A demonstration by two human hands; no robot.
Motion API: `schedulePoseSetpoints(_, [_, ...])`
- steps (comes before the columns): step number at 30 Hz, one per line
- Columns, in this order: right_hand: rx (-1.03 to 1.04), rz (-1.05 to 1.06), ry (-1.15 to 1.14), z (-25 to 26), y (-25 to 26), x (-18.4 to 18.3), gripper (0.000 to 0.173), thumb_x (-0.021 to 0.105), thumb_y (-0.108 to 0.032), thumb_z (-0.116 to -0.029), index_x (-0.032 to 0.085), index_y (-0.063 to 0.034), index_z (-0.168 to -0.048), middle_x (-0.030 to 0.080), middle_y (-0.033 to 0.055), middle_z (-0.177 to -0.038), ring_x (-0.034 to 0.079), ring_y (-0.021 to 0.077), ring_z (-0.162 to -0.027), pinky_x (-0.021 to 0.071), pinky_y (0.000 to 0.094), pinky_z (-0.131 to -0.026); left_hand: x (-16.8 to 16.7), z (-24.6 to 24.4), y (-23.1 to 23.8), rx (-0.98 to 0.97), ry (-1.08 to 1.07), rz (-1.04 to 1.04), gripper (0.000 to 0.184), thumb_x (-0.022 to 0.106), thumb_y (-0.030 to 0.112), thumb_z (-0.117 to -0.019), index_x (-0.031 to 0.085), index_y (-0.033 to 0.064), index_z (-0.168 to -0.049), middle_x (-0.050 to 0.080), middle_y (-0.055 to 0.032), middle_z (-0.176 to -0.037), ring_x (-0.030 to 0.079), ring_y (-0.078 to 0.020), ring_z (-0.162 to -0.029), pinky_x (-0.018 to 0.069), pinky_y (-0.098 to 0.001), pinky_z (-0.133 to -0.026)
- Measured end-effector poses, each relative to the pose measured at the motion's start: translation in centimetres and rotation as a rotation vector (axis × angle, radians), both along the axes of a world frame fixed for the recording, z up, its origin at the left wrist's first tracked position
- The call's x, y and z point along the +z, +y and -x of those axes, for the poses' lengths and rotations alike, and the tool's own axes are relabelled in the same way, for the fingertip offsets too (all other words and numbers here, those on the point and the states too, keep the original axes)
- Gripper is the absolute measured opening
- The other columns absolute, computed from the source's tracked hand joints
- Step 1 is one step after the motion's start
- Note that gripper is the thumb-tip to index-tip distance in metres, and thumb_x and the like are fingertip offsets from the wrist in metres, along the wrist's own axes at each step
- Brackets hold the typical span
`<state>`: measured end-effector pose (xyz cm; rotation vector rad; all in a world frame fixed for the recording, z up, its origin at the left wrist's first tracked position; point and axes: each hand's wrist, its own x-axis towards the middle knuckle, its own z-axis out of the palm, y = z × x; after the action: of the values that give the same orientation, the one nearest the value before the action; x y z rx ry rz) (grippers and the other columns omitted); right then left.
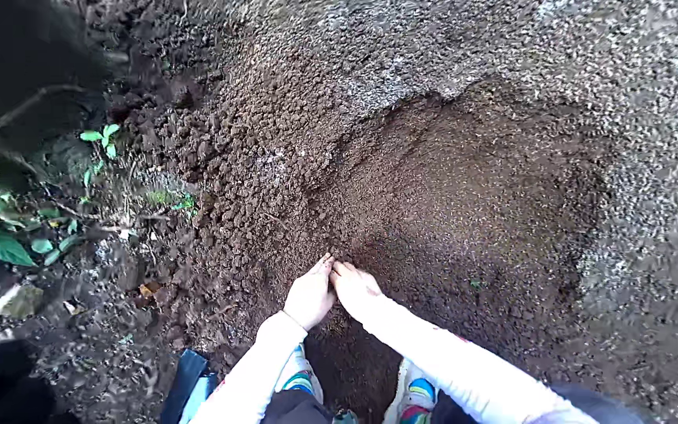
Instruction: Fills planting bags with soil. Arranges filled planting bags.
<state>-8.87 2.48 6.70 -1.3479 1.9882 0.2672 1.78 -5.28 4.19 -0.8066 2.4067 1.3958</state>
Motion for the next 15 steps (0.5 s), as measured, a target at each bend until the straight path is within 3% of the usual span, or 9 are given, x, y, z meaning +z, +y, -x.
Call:
schedulePoseSetpoints(2, [-0.055,0.126,-0.165,2.5,0.7,0.5,0.036,0.052,-0.011,-0.104,0.063,-0.0048,-0.137,0.056,0.0168,-0.147,0.049,0.0332,-0.141,0.0406,0.0506,-0.116,0.6,-0.8,-1.3,0.073,0.114,-0.108,0.059,0.062,0.013,-0.0951,0.05,0.0116,-0.152,0.051,-0.0088,-0.156,0.056,-0.0213,-0.136,0.0443,-0.0439,-0.115])
schedulePoseSetpoints(4, [-0.274,0.304,-0.226,4.7,1.9,0.9,0.038,0.056,-0.024,-0.1045,0.063,-0.003,-0.135,0.062,0.0191,-0.139,0.055,0.0318,-0.135,0.041,0.0473,-0.117,0.9,-1.5,-2.7,0.212,0.119,-0.096,0.046,0.062,0.03,-0.0996,0.061,0.0111,-0.141,0.058,-0.013,-0.146,0.064,-0.0253,-0.122,0.0526,-0.0477,-0.103])
schedulePoseSetpoints(6, [-0.57,0.203,-0.196,5.7,2.5,0.9,0.061,0.06,-0.049,-0.102,0.055,0.0009,-0.137,0.059,0.0239,-0.136,0.058,0.0351,-0.128,0.0448,0.0511,-0.11,0.2,-1.2,-3.7,0.222,-0.13,-0.01,0.06,0.058,0.055,-0.1004,0.059,0.0079,-0.138,0.053,-0.0205,-0.145,0.058,-0.0369,-0.128,0.0476,-0.059,-0.104])
schedulePoseSetpoints(8, [-0.744,-0.048,-0.279,5.5,2.6,-0.6,0.086,0.057,-0.068,-0.0955,0.046,0.0003,-0.147,0.059,0.0266,-0.138,0.063,0.038,-0.122,0.0496,0.0555,-0.103,-0.8,-0.4,-3.8,0.105,-0.414,-0.016,0.081,0.052,0.071,-0.096,0.06,0.0033,-0.138,0.052,-0.0266,-0.148,0.049,-0.045,-0.138,0.0399,-0.0667,-0.11])
schedulePoseSetpoints(10, [-0.842,-0.184,-0.413,4.9,2.6,-2.8,0.087,0.058,-0.069,-0.0944,0.051,0.0028,-0.144,0.064,0.0258,-0.128,0.068,0.0357,-0.108,0.0542,0.0514,-0.095,-1.2,0.4,-3.4,-0.028,-0.561,-0.077,0.084,0.04,0.072,-0.1002,0.065,-0.0021,-0.131,0.059,-0.0278,-0.14,0.052,-0.0424,-0.137,0.0375,-0.0626,-0.113])
schedulePoseSetpoints(12, [-0.869,-0.219,-0.494,4.5,2.4,-3.6,0.079,0.058,-0.064,-0.0973,0.054,0.004,-0.139,0.066,0.0229,-0.123,0.069,0.0303,-0.102,0.0552,0.0451,-0.093,-1.5,0.8,-2.9,-0.055,-0.576,-0.128,0.077,0.036,0.064,-0.1056,0.068,-0.0041,-0.123,0.063,-0.0258,-0.134,0.056,-0.0382,-0.131,0.0378,-0.0583,-0.112])
schedulePoseSetpoints(13, [-0.84,-0.212,-0.478,4.2,2.1,-3.4,0.076,0.059,-0.061,-0.0984,0.054,0.004,-0.138,0.066,0.0219,-0.123,0.069,0.0286,-0.102,0.0549,0.0439,-0.092,-1.4,1.0,-2.6,-0.03,-0.566,-0.131,0.072,0.039,0.059,-0.1071,0.068,-0.0048,-0.121,0.064,-0.0251,-0.131,0.058,-0.0369,-0.127,0.0396,-0.0575,-0.109])
schedulePoseSetpoints(15, [-0.735,-0.198,-0.358,3.4,1.6,-2.2,0.072,0.06,-0.054,-0.1008,0.049,0.0037,-0.143,0.061,0.0229,-0.134,0.066,0.0307,-0.116,0.0522,0.0474,-0.1,-1.0,1.6,-1.3,0.035,-0.554,-0.08,0.061,0.044,0.049,-0.1088,0.064,-0.0067,-0.124,0.063,-0.0257,-0.132,0.059,-0.0369,-0.127,0.0428,-0.057,-0.108])
